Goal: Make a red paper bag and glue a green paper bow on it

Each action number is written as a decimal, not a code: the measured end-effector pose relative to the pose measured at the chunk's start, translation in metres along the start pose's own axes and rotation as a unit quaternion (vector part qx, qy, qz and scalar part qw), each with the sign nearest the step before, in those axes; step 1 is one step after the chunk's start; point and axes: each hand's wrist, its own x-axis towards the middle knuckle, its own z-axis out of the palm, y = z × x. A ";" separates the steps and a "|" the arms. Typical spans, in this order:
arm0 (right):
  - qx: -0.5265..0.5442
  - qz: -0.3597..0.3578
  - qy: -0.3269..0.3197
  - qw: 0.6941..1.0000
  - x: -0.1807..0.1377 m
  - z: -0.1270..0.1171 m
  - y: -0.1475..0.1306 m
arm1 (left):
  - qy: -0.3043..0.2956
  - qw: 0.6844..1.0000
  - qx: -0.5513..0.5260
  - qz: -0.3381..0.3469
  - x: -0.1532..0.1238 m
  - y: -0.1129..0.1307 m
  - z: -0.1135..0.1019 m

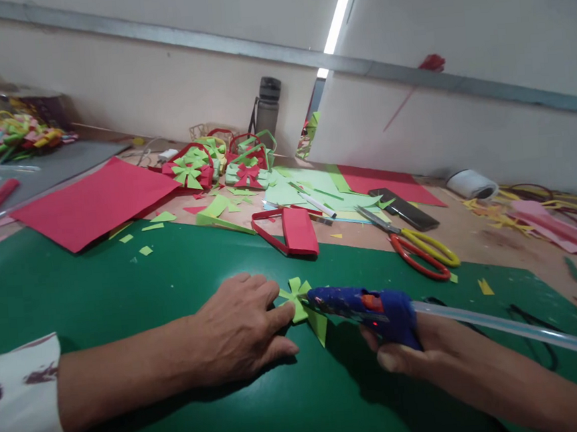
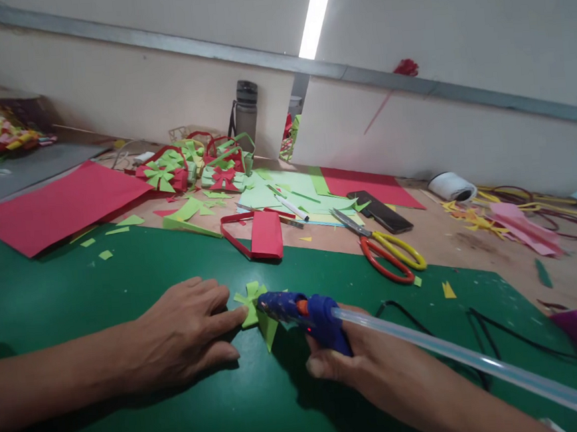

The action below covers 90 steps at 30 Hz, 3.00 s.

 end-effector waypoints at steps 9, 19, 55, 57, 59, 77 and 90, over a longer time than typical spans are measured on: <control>-0.031 0.019 0.016 0.999 0.001 0.000 -0.008 | -0.006 1.000 -0.004 0.000 0.000 0.000 0.000; -0.049 0.007 0.040 0.998 0.000 0.002 -0.012 | -0.018 1.000 -0.007 -0.002 0.001 0.001 -0.002; -0.061 0.017 0.055 0.996 -0.003 0.005 -0.010 | -0.009 1.000 0.000 0.004 0.001 0.001 -0.002; -0.060 0.015 0.055 0.997 -0.002 0.005 -0.013 | -0.011 1.000 0.001 0.003 0.001 0.001 -0.002; -0.061 0.013 0.058 0.996 -0.001 0.004 -0.014 | -0.009 1.000 0.001 0.003 0.001 0.001 -0.002; -0.043 0.017 0.059 0.997 0.000 0.004 -0.011 | -0.006 1.000 0.002 0.006 0.000 0.002 -0.002; -0.045 -0.004 0.068 0.997 0.004 0.005 -0.016 | -0.003 1.000 -0.002 0.004 0.001 0.002 -0.002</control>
